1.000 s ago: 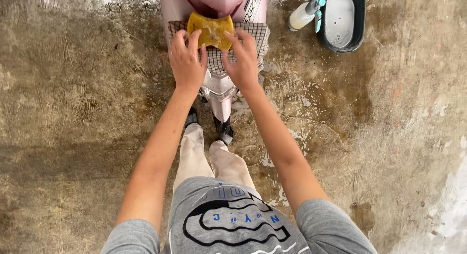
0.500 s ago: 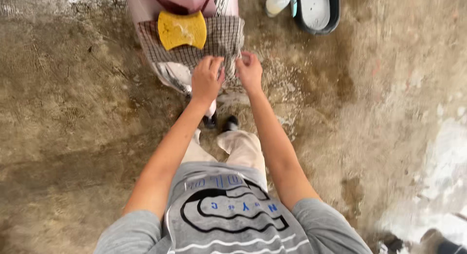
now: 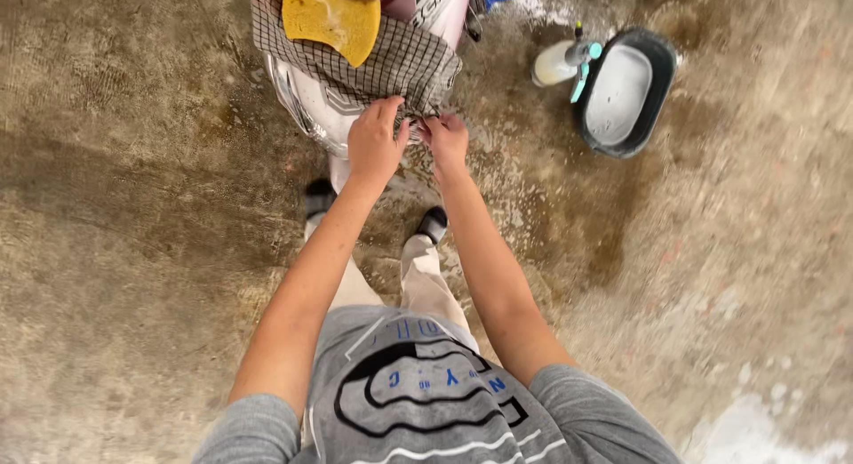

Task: The person sprays a cleaning solution from a pump-action bottle onto a pink scooter, covering the seat, body panels, and handlebars. They then use a yellow sponge to scrub the scooter's surfaces, including the front fairing and side panels, generating soap suds.

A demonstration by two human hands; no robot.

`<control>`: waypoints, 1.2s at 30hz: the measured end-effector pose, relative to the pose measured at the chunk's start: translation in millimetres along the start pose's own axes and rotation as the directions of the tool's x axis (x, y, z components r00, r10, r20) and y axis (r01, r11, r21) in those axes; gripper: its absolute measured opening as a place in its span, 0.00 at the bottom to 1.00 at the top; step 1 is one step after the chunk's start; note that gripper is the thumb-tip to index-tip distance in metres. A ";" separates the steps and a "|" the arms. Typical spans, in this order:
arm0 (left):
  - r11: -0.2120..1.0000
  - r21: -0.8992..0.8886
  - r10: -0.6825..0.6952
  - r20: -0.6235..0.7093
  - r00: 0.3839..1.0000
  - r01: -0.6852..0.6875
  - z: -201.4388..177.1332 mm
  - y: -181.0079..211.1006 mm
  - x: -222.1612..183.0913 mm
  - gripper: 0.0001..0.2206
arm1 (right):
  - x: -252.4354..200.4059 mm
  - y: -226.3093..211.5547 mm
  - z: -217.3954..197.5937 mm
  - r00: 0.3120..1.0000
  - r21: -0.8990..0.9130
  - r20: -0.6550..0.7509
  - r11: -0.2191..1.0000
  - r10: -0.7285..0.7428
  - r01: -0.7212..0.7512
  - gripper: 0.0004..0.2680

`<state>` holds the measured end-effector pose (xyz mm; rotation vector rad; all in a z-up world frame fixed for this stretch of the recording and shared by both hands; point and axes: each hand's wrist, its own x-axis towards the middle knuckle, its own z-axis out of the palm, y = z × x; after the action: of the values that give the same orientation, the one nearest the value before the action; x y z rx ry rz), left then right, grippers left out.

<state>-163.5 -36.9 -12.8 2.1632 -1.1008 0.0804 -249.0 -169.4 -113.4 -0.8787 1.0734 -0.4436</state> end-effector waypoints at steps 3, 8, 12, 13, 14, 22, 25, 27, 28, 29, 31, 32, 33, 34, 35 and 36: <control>0.998 0.025 -0.060 0.016 0.998 0.060 1.8 11.5 0.8 0.16 | 10.7 -19.2 -19.0 0.996 0.191 0.085 0.981 0.003 -0.019 0.07; 0.995 0.009 -0.097 0.032 0.995 0.096 3.0 14.4 4.1 0.15 | 21.7 -99.9 -5.8 0.977 0.341 0.204 0.931 0.060 -0.128 0.13; 0.985 0.142 -0.107 0.054 0.993 0.098 12.5 9.3 1.8 0.17 | 35.9 -139.5 28.4 0.912 0.160 0.381 0.982 -0.150 0.095 0.18; 0.985 0.132 -0.113 0.036 0.993 0.107 11.6 8.0 5.3 0.17 | 40.8 -149.3 38.0 0.876 0.054 0.437 0.979 -0.202 0.198 0.19; 0.986 0.120 -0.119 0.029 0.993 0.114 10.5 12.1 3.0 0.17 | 42.2 -154.6 45.1 0.838 -0.046 0.490 0.953 -0.240 0.300 0.21; 0.985 0.089 -0.160 0.166 0.973 0.147 -7.4 10.4 13.1 0.15 | 33.4 -142.0 93.2 0.495 -0.567 0.791 -0.127 -0.360 0.814 0.25; 0.991 0.082 -0.115 0.170 0.979 0.102 -13.9 4.7 15.2 0.14 | 42.2 -148.1 92.6 0.478 -0.533 0.813 -0.093 -0.334 0.841 0.20; 0.994 0.085 -0.087 0.148 0.985 0.075 -15.1 2.1 19.0 0.13 | 55.2 -154.2 101.6 0.413 -0.457 0.861 -0.095 -0.297 0.884 0.20; 0.992 0.095 -0.095 0.176 0.980 0.079 -14.9 0.8 19.7 0.13 | 59.3 -154.5 108.5 0.383 -0.413 0.889 -0.075 -0.250 0.908 0.21; 0.991 0.106 -0.103 0.203 0.974 0.083 -14.1 -2.3 23.0 0.12 | 58.1 -153.9 111.3 0.351 -0.368 0.914 -0.052 -0.204 0.928 0.22; 0.992 0.096 -0.097 0.229 0.969 0.077 -13.8 -3.3 19.2 0.12 | 41.6 -152.8 113.9 0.508 -0.498 0.840 0.104 -0.188 0.861 0.26; 0.994 0.081 -0.083 0.220 0.972 0.067 -14.6 -3.7 21.2 0.12 | 32.8 -160.0 117.2 0.574 -0.548 0.800 0.175 -0.174 0.818 0.28; 0.996 0.066 -0.070 0.210 0.975 0.057 -16.3 -3.9 23.2 0.12 | 20.4 -167.3 114.9 0.581 -0.583 0.778 0.069 -0.238 0.810 0.27; 0.998 0.050 -0.056 0.187 0.981 0.047 -20.2 -6.1 23.0 0.12 | 4.9 -169.6 112.5 0.579 -0.616 0.756 -0.032 -0.304 0.787 0.27; 0.999 0.034 -0.042 0.163 0.986 0.037 -24.7 -7.3 22.0 0.13 | -9.8 -169.8 111.0 0.569 -0.647 0.735 -0.130 -0.370 0.751 0.26; 1.000 0.016 -0.026 0.142 0.990 0.024 -28.8 -7.2 24.3 0.13 | -22.2 -169.0 109.6 0.561 -0.665 0.701 -0.119 -0.441 0.737 0.23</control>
<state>-135.8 -33.2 13.4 2.2229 -1.1551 -0.0784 -145.1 -210.6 55.7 -2.6420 0.4613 -0.3523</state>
